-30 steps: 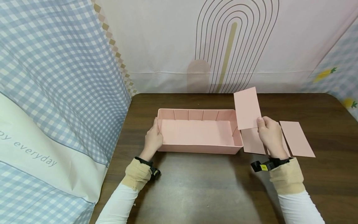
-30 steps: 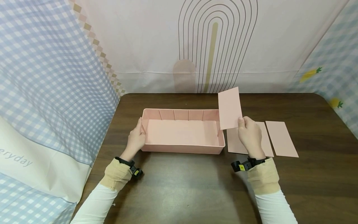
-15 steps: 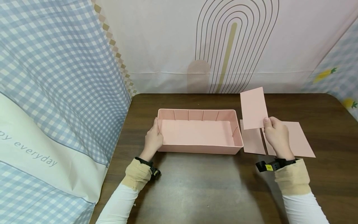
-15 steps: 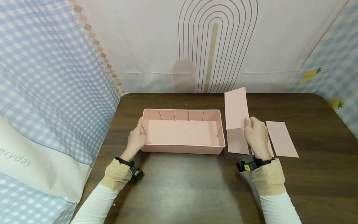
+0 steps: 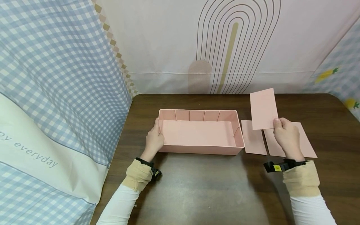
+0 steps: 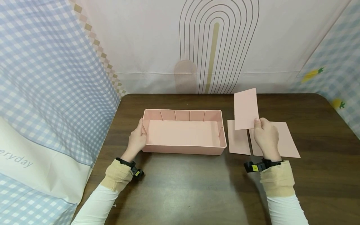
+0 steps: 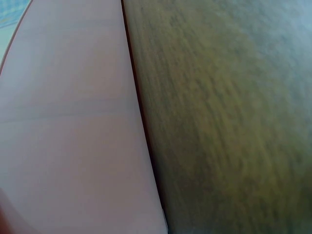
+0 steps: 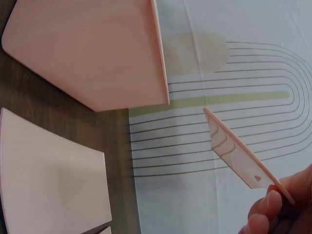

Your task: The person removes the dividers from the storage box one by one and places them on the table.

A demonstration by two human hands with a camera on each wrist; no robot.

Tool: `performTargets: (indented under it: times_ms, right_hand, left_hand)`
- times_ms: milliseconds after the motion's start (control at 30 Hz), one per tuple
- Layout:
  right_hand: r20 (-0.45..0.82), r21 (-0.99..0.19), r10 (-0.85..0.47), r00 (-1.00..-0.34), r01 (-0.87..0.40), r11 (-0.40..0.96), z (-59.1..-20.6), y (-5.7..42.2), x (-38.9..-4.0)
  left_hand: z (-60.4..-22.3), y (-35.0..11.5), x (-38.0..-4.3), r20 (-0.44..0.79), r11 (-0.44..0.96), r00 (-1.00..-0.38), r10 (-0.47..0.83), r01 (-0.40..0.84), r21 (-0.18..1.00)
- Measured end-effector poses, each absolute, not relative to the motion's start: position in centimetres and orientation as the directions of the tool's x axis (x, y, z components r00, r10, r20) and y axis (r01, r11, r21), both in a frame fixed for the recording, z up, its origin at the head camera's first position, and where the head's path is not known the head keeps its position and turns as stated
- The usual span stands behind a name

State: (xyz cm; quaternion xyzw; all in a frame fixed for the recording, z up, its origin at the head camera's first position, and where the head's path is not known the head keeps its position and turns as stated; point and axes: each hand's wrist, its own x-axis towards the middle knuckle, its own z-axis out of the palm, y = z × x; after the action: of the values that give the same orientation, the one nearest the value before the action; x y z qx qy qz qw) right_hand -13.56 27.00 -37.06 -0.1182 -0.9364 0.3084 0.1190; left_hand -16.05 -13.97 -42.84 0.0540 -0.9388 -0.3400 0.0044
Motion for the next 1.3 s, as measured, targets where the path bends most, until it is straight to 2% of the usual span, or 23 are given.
performTargets:
  times_ms: [767,1033,1300]
  right_hand:
    - [0.163,-0.594,0.303,-0.939,0.151,0.790,-37.4,29.0,-13.5]
    - [0.107,-0.608,0.352,-0.930,0.218,0.764,-37.4,29.8,-13.5]
    - [0.108,-0.593,0.337,-0.935,0.211,0.777,-37.3,30.6,-13.2]
  left_hand:
    - [-43.0,-14.1,-16.2,-0.018,0.771,-0.995,-0.101,-0.090,0.631]
    - [-42.9,-14.0,-16.1,-0.014,0.770,-0.994,-0.105,-0.090,0.632]
    - [-43.0,-14.0,-16.1,-0.007,0.771,-0.995,-0.100,-0.082,0.632]
